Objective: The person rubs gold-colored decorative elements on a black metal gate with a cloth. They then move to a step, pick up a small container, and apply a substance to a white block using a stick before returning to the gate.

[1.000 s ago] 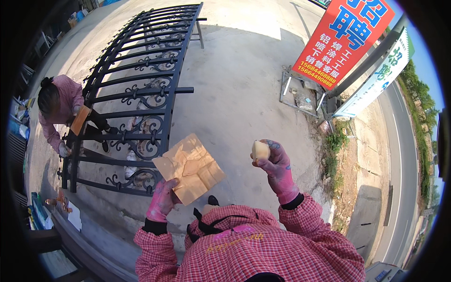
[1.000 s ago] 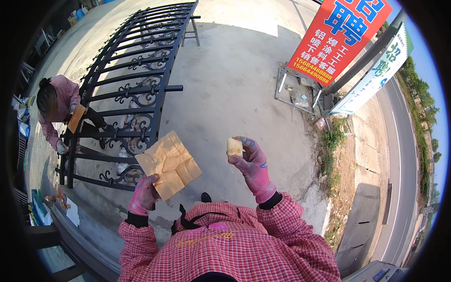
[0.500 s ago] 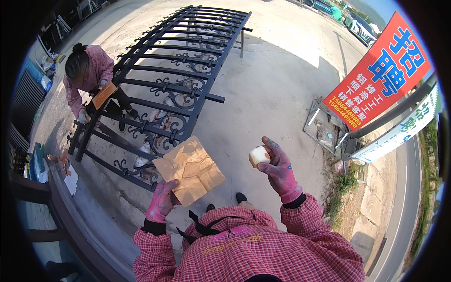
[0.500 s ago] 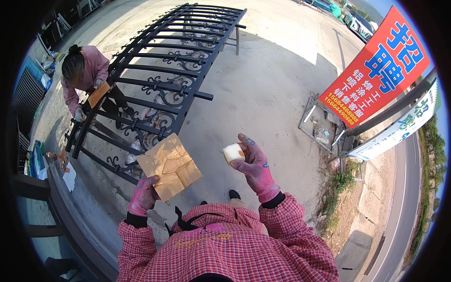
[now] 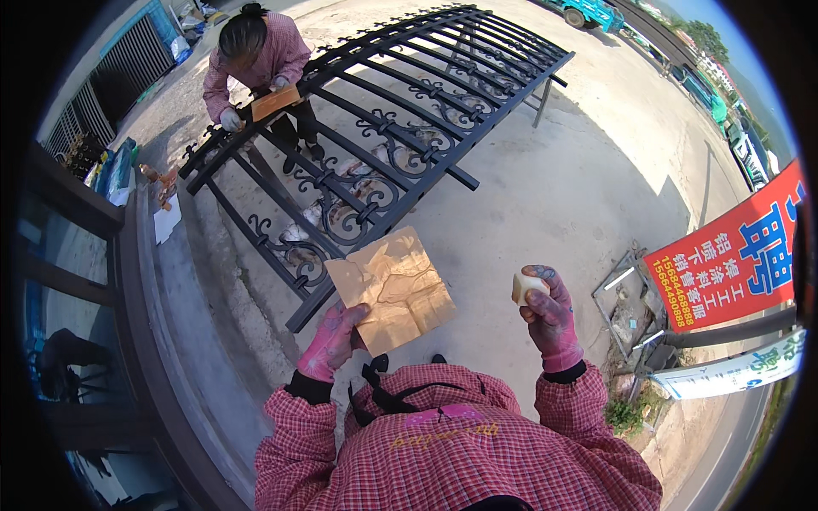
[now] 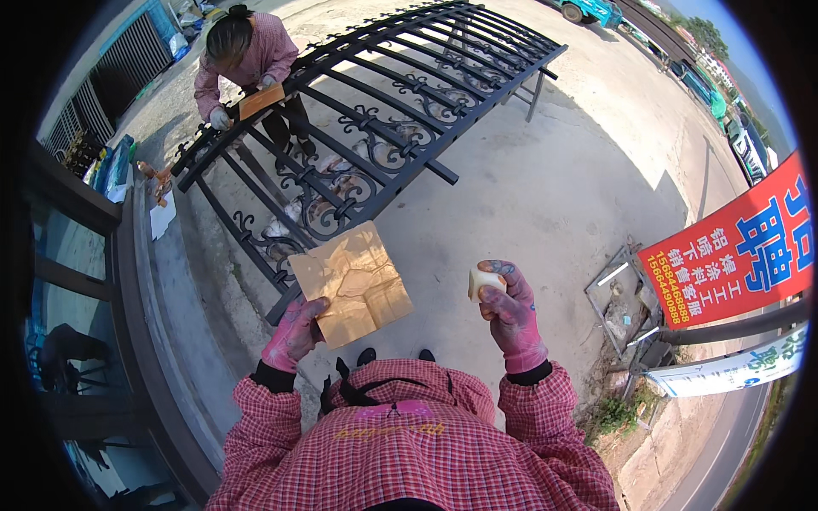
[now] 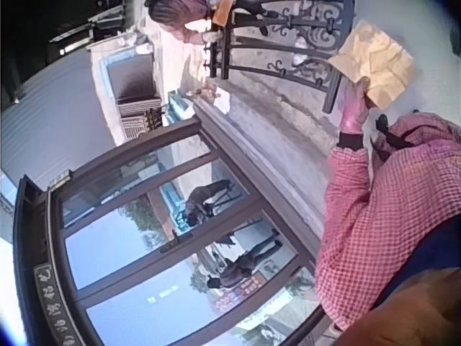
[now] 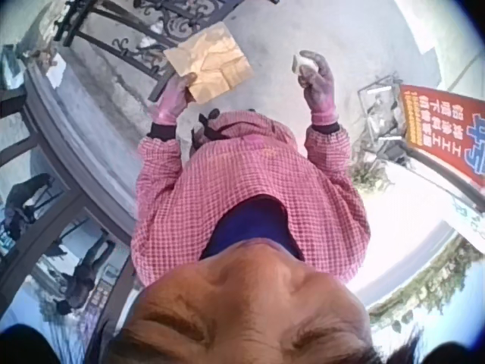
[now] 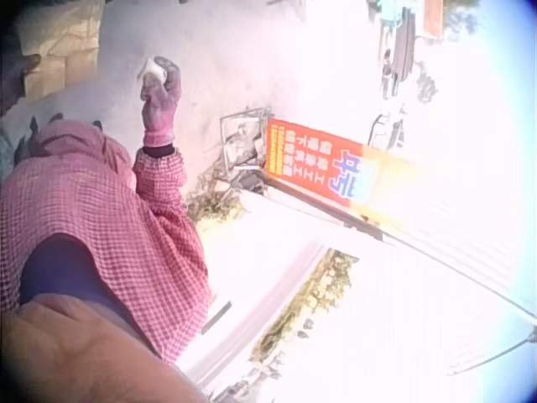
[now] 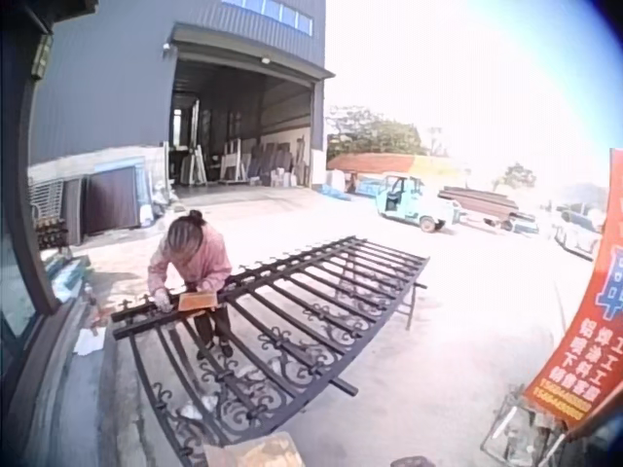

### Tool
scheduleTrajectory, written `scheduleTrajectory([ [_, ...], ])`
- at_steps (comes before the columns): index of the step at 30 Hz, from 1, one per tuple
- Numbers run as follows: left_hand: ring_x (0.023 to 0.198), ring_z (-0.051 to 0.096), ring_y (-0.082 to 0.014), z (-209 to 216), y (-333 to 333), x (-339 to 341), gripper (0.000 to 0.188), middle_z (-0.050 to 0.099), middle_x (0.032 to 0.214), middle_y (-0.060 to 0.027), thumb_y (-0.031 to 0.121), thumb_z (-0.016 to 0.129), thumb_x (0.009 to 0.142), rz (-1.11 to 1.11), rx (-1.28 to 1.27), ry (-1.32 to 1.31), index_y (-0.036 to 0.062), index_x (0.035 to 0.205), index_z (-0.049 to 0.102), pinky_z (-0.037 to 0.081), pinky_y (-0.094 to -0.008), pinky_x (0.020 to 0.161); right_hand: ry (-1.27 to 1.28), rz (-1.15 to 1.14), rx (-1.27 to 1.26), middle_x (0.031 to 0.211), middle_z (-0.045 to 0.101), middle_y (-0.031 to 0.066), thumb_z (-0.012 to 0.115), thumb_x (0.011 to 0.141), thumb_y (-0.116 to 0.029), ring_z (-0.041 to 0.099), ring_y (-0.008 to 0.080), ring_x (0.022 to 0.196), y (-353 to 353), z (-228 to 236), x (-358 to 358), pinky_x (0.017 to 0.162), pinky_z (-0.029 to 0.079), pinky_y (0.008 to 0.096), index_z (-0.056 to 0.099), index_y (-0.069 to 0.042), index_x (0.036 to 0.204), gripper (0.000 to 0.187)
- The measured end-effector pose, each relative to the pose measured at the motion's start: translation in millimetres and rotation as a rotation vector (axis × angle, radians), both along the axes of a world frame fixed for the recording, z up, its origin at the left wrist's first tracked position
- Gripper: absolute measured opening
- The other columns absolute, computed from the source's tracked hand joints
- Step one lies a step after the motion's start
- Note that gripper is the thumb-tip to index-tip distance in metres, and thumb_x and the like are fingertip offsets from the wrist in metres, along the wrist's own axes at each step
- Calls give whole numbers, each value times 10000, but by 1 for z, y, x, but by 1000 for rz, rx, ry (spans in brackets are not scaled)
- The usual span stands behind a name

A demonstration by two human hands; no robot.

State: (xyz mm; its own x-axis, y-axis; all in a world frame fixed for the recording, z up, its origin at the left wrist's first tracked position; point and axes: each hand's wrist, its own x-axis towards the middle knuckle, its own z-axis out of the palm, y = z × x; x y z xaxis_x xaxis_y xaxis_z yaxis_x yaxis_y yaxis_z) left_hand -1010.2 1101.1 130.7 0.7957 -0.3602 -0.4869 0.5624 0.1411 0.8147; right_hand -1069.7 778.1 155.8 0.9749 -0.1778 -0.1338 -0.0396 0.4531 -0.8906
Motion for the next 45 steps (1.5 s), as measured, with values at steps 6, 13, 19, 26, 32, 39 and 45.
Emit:
scheduleTrajectory([
  [6, 1014, 575, -185, -2, -9, -23, 520, 520, 1179, -71, 271, 541, 858, 87, -67, 8, 46, 1296, 373, 516, -338, 798, 49, 118, -49, 984, 620, 92, 584, 826, -109, 412, 39, 520, 6, -6, 12, 451, 335, 177, 529, -74, 1055, 238],
  [13, 969, 586, -160, 4, -23, -44, 482, 544, 1142, -68, 195, 540, 883, 283, -175, 14, 42, 1302, 360, 521, -290, 731, 26, 344, -26, 941, 555, 13, 637, 737, 13, 497, 66, 705, 13, -8, 24, 595, 405, 188, 474, -52, 1246, 539],
  [19, 1052, 546, -175, 12, -24, -56, 591, 506, 1214, -78, 57, 586, 814, 246, -163, -22, 32, 1342, 320, 472, -291, 846, 135, 446, -100, 1010, 572, 69, 599, 783, -22, 551, 106, 747, 11, -4, 31, 632, 457, 220, 461, -38, 1245, 482],
  [26, 1091, 528, -202, 0, -15, -61, 606, 501, 1225, -92, 5, 613, 760, 272, -217, -96, 4, 1310, 359, 439, -319, 926, 37, 370, -42, 1010, 576, 60, 629, 801, -85, 562, 120, 811, 23, -10, 40, 673, 469, 244, 457, -34, 1244, 478],
  [32, 1018, 571, -202, 4, 3, -62, 535, 549, 1147, -105, 72, 595, 798, 308, -203, -17, -16, 1281, 383, 468, -318, 887, 28, 430, -119, 998, 568, 56, 648, 793, -89, 554, 116, 833, 38, 2, 46, 707, 468, 237, 447, -32, 1259, 511],
  [39, 996, 589, -196, 2, 25, -62, 541, 555, 1141, -100, 141, 603, 809, 280, -201, -27, -9, 1283, 388, 514, -300, 800, -59, 406, -145, 995, 570, 49, 661, 765, -49, 565, 102, 769, 70, 13, 53, 658, 472, 223, 424, -27, 1277, 565],
  [45, 977, 591, -180, 10, 40, -59, 558, 549, 1146, -85, 188, 594, 826, 217, -166, -11, 15, 1306, 367, 528, -296, 774, -2, 463, -130, 1001, 577, 48, 654, 743, -7, 569, 88, 737, 84, 25, 59, 637, 477, 213, 462, -28, 1242, 535],
])
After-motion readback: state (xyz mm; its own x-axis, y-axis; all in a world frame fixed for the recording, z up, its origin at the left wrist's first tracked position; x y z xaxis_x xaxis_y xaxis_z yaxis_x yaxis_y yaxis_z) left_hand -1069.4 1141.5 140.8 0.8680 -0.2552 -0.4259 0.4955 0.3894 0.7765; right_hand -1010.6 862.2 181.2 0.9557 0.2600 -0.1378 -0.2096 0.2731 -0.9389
